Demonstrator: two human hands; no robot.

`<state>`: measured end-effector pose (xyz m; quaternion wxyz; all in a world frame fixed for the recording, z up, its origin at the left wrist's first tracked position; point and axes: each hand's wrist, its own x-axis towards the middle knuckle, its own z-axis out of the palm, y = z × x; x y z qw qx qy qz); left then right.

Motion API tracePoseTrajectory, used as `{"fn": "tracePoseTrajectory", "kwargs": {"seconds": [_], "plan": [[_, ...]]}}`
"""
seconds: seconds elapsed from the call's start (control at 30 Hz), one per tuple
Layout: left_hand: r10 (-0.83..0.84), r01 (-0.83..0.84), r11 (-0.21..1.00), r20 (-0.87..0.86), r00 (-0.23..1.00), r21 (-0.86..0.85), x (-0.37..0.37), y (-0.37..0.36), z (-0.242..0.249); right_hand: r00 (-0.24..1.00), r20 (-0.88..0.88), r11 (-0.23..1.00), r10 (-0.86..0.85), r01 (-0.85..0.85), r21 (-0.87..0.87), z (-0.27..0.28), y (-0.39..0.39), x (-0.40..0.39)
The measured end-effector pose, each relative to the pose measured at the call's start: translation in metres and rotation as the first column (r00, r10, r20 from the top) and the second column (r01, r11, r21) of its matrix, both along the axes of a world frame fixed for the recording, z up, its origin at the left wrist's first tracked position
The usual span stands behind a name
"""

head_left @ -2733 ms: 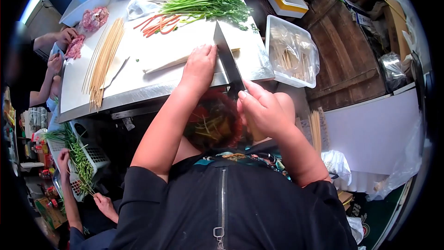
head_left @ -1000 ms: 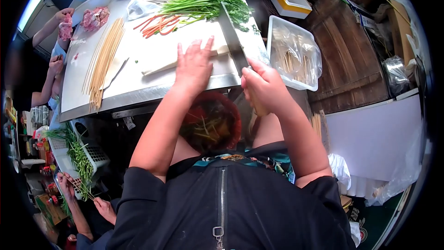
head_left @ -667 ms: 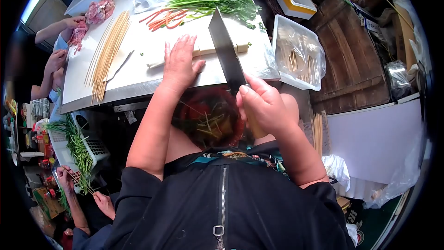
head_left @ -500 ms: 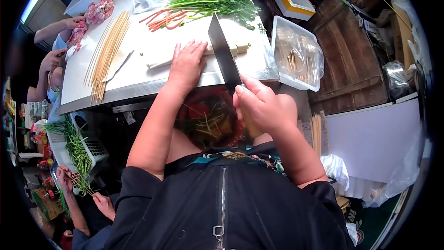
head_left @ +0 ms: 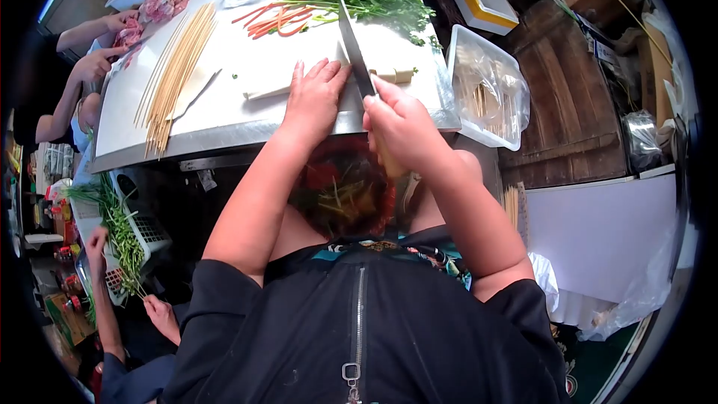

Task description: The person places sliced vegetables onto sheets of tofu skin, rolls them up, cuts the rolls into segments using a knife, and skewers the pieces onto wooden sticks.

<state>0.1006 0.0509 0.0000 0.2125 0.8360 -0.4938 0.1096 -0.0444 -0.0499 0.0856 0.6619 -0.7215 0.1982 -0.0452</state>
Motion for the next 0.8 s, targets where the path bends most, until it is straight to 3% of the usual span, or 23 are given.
{"fn": "tracePoseTrajectory", "kwargs": {"seconds": [0.03, 0.13, 0.17, 0.2, 0.3, 0.4, 0.53, 0.67, 0.77, 0.8], "plan": [[0.010, -0.010, 1.000, -0.004, 1.000, 0.003, -0.001, 0.005, 0.000, 0.999, 0.037, 1.000, -0.011, 0.012, -0.007, -0.002, 0.001, 0.001], [0.018, -0.059, 0.912, -0.103, 0.995, -0.406, 0.019, 0.026, 0.006, 0.987, 0.142, 0.995, -0.072, 0.081, -0.056, 0.007, 0.018, -0.016], [0.076, -0.132, 0.881, -0.140, 0.987, -0.454, 0.034, 0.043, 0.007, 0.985, 0.148, 0.994, -0.088, 0.078, 0.076, 0.014, 0.023, -0.022], [0.128, -0.203, 0.845, -0.181, 0.975, -0.495, 0.046, 0.062, 0.006, 0.986, 0.144, 0.994, -0.083, 0.072, 0.082, 0.020, 0.029, -0.028], [0.243, -0.360, 0.785, -0.284, 0.928, -0.504, 0.065, 0.100, -0.001, 0.993, 0.113, 0.962, 0.037, -0.066, 0.263, 0.027, 0.044, -0.038], [0.246, -0.401, 0.779, -0.352, 0.903, -0.483, 0.064, 0.109, -0.012, 0.993, 0.089, 0.972, 0.074, -0.091, 0.216, 0.022, 0.061, -0.036], [0.228, -0.352, 0.774, -0.287, 0.930, -0.526, 0.070, 0.106, -0.019, 0.994, 0.054, 0.975, 0.095, -0.104, 0.195, 0.015, 0.070, -0.030], [0.195, -0.352, 0.771, -0.331, 0.923, -0.530, 0.068, 0.107, -0.018, 0.995, 0.035, 0.981, 0.089, -0.093, 0.168, 0.014, 0.075, -0.025], [0.231, -0.323, 0.812, -0.240, 0.943, -0.487, 0.062, 0.104, -0.012, 0.996, -0.001, 0.985, 0.086, -0.085, 0.153, 0.014, 0.077, -0.022], [0.187, -0.234, 0.866, -0.146, 0.971, -0.442, 0.059, 0.102, -0.010, 0.996, -0.017, 0.985, 0.084, -0.081, 0.152, 0.014, 0.078, -0.021]]}}
